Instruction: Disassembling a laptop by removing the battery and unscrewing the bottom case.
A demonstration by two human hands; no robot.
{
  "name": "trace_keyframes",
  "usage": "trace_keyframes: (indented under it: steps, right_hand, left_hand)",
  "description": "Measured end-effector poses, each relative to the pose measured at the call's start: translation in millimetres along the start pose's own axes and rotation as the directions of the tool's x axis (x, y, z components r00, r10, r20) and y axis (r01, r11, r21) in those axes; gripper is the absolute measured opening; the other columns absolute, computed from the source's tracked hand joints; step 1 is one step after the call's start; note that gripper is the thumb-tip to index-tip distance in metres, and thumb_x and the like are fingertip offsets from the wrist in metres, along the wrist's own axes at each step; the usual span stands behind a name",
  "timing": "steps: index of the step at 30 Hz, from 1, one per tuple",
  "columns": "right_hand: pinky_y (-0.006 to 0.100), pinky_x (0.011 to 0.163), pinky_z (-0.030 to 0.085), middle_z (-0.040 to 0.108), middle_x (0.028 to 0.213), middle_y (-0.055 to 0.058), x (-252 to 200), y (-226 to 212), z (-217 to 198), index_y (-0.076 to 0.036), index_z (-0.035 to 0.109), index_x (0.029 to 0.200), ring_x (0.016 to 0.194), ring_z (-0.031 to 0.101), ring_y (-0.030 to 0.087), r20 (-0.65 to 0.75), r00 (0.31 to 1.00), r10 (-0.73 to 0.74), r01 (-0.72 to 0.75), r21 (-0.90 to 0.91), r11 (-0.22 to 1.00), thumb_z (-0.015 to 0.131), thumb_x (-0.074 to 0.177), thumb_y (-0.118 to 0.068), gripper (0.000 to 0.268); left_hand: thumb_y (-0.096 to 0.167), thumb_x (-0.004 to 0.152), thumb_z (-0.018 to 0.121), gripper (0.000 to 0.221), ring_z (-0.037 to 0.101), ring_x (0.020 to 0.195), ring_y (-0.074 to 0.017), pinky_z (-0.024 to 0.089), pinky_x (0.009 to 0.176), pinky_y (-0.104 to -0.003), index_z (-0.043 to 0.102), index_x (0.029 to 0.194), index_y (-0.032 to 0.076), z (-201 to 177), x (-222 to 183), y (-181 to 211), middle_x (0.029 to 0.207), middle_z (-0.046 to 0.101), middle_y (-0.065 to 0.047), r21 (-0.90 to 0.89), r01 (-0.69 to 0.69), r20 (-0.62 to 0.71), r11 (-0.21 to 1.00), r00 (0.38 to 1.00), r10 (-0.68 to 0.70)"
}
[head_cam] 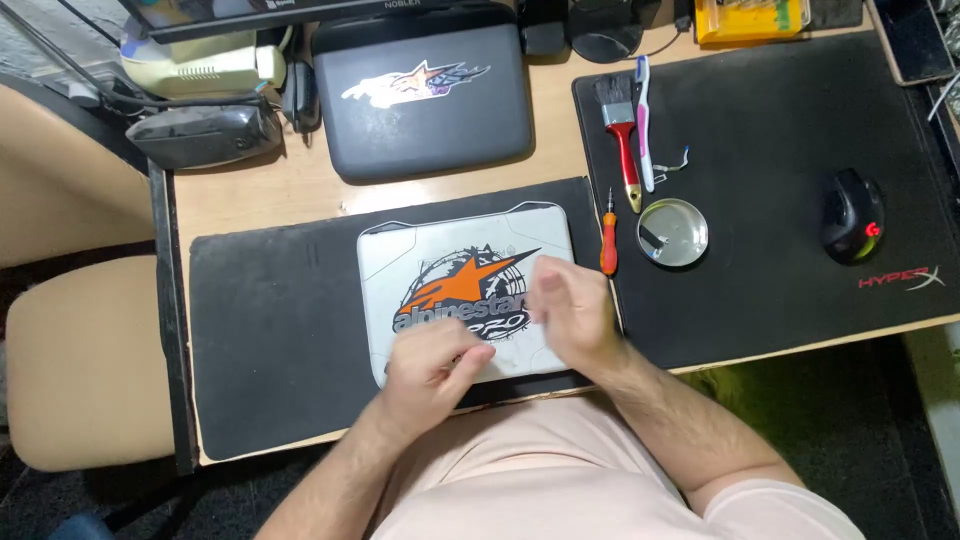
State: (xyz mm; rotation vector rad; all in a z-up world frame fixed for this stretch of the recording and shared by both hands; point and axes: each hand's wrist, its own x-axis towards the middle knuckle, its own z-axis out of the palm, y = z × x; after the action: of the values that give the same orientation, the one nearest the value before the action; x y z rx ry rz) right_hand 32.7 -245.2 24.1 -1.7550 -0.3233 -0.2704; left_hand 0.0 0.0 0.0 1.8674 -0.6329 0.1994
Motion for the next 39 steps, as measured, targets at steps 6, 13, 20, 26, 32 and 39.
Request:
trace_keyframes:
  steps: [6, 13, 20, 26, 32, 39]
  right_hand:
    - [0.040, 0.075, 0.065, 0.084, 0.093, 0.019, -50.1, 17.2, -50.8, 0.007, 0.046, 0.158, 0.071, 0.075, 0.023, -0.085, 0.996, 0.023, -0.033, -0.119, 0.992, 0.041, 0.128, -0.009, 0.034]
    - [0.054, 0.125, 0.065, 0.061, 0.164, 0.024, -71.1, -18.9, -55.3, 0.003, 0.064, 0.159, 0.150, 0.072, 0.043, 0.054, 0.987, 0.151, -0.122, -0.354, 0.927, 0.106, 0.089, -0.017, 0.084]
    - [0.055, 0.127, 0.063, 0.063, 0.180, 0.028, -96.4, -10.4, -58.0, 0.007, 0.047, 0.177, 0.158, 0.067, 0.046, 0.038, 0.961, 0.274, -0.249, -0.311, 0.917, 0.112, 0.079, -0.019, 0.120]
    - [0.054, 0.128, 0.062, 0.067, 0.178, 0.025, -98.9, -1.7, -60.3, 0.006, 0.040, 0.185, 0.158, 0.066, 0.045, -0.021, 0.951, 0.308, -0.297, -0.333, 0.895, 0.112, 0.077, -0.024, 0.133]
    - [0.063, 0.127, 0.061, 0.077, 0.161, 0.030, -104.2, -2.4, -61.1, 0.005, 0.043, 0.185, 0.147, 0.074, 0.050, -0.065, 0.948, 0.311, -0.310, -0.407, 0.859, 0.117, 0.068, -0.021, 0.141]
    - [0.043, 0.121, 0.066, 0.086, 0.158, 0.010, -113.8, -8.7, -54.0, -0.012, 0.064, 0.177, 0.132, 0.088, 0.027, -0.052, 0.913, 0.405, -0.401, -0.302, 0.865, 0.123, 0.055, -0.019, 0.135]
  left_hand:
    - [0.027, 0.100, 0.100, 0.016, 0.087, 0.130, -0.0336, 0.064, 0.118, -0.051, 0.089, 0.105, 0.017, -72.6, -18.5, 5.7, 0.127, 0.095, -0.003, 0.357, 0.063, -0.082, 0.932, 0.996, -0.035]
    - [0.065, 0.096, 0.091, 0.093, 0.050, 0.178, -0.0344, 0.032, 0.147, -0.060, 0.068, 0.176, 0.024, -127.6, -40.1, -12.2, 0.192, 0.057, -0.010, 0.509, -0.131, 0.290, 0.851, 0.957, -0.026]
    - [0.092, 0.098, 0.073, 0.095, 0.069, 0.163, -0.0246, 0.043, 0.146, -0.053, 0.078, 0.163, 0.023, -147.7, -8.7, -24.8, 0.174, 0.076, -0.004, 0.583, -0.426, 0.405, 0.692, 0.891, 0.206]
    - [0.099, 0.101, 0.045, 0.108, 0.073, 0.159, -0.0283, 0.052, 0.142, -0.048, 0.078, 0.163, 0.018, -140.1, -7.4, -43.1, 0.170, 0.078, -0.012, 0.621, -0.555, 0.438, 0.553, 0.831, 0.343]
    - [0.103, 0.097, 0.021, 0.120, 0.085, 0.139, -0.0287, 0.065, 0.128, -0.048, 0.089, 0.144, 0.014, -127.9, -4.8, -45.8, 0.148, 0.090, -0.011, 0.573, -0.450, 0.199, 0.685, 0.887, 0.417]
    - [0.087, 0.111, 0.003, 0.111, 0.072, 0.065, -0.0210, 0.063, 0.067, -0.036, 0.088, 0.088, 0.020, -118.5, 44.0, -83.7, 0.076, 0.078, 0.002, 0.239, -0.138, -0.344, 0.961, 0.914, 0.217]
